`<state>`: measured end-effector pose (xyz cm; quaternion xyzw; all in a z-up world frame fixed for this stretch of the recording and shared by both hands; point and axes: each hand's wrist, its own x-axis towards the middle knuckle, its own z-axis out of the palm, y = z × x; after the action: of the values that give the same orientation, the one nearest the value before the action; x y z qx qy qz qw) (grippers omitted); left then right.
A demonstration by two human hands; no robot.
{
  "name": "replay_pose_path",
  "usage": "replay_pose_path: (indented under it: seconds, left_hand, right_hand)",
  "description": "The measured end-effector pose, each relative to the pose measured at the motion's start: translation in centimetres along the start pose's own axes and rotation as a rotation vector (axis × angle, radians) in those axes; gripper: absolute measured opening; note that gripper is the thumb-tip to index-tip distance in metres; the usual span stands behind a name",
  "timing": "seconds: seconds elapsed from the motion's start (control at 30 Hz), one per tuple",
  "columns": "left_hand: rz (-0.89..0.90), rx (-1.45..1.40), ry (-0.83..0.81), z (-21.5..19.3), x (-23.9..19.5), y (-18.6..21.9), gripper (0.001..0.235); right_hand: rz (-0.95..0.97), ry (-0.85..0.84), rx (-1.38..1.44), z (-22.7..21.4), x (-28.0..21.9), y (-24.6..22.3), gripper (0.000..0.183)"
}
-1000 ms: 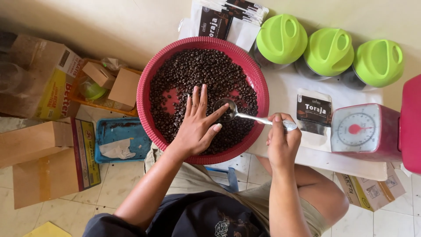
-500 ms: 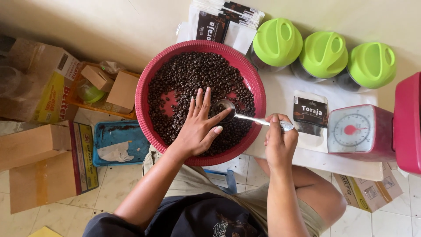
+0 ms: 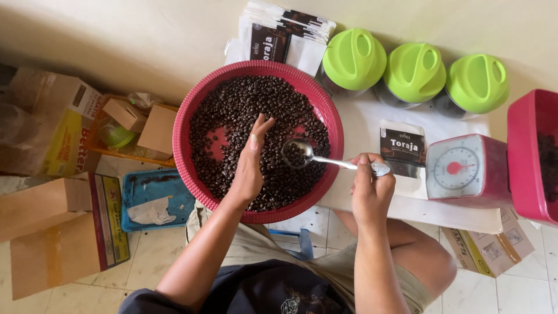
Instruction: Scooping roasted coffee beans into a bag, weighing it on a scale, and folding the bag for packaging.
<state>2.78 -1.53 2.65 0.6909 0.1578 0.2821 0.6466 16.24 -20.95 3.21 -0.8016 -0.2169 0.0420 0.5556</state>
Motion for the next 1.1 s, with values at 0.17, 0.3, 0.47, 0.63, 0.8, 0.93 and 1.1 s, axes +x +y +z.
replay_pose_path:
  seconds: [0.17, 0.3, 0.47, 0.63, 0.8, 0.93, 1.1]
  left_hand:
    - [-0.051, -0.087, 0.016, 1.1, 0.6, -1.6, 0.076]
    - [-0.057, -0.127, 0.03, 2.2, 1.0, -2.3, 0.074]
    - [-0.045, -0.159, 0.026, 4.5, 1.6, 0.3, 0.076]
    - [0.002, -0.223, -0.019, 6.8, 2.4, -0.2, 0.073]
    - [-0.057, -0.174, -0.044, 8.1, 2.9, -0.2, 0.076]
    - [-0.088, -0.094, -0.105, 8.2, 3.0, -0.4, 0.072]
    - [-0.179, -0.001, -0.053, 7.8, 3.3, -0.3, 0.087]
  right_hand:
    - [-0.001, 0.011, -0.022, -0.6, -0.2, -0.3, 0.027]
    - [-0.007, 0.025, -0.032, -0.9, -0.3, -0.9, 0.029]
    - [-0.021, 0.081, -0.006, -2.3, -0.1, -1.8, 0.029]
    - [-0.017, 0.208, 0.013, -5.6, 0.8, -2.4, 0.028]
    - [-0.102, 0.546, 0.117, -11.7, 1.7, -2.6, 0.021]
    - [-0.117, 0.75, 0.195, -17.3, 0.9, -2.9, 0.014]
    - [-0.094, 1.001, 0.069, -23.2, -0.1, -1.5, 0.012]
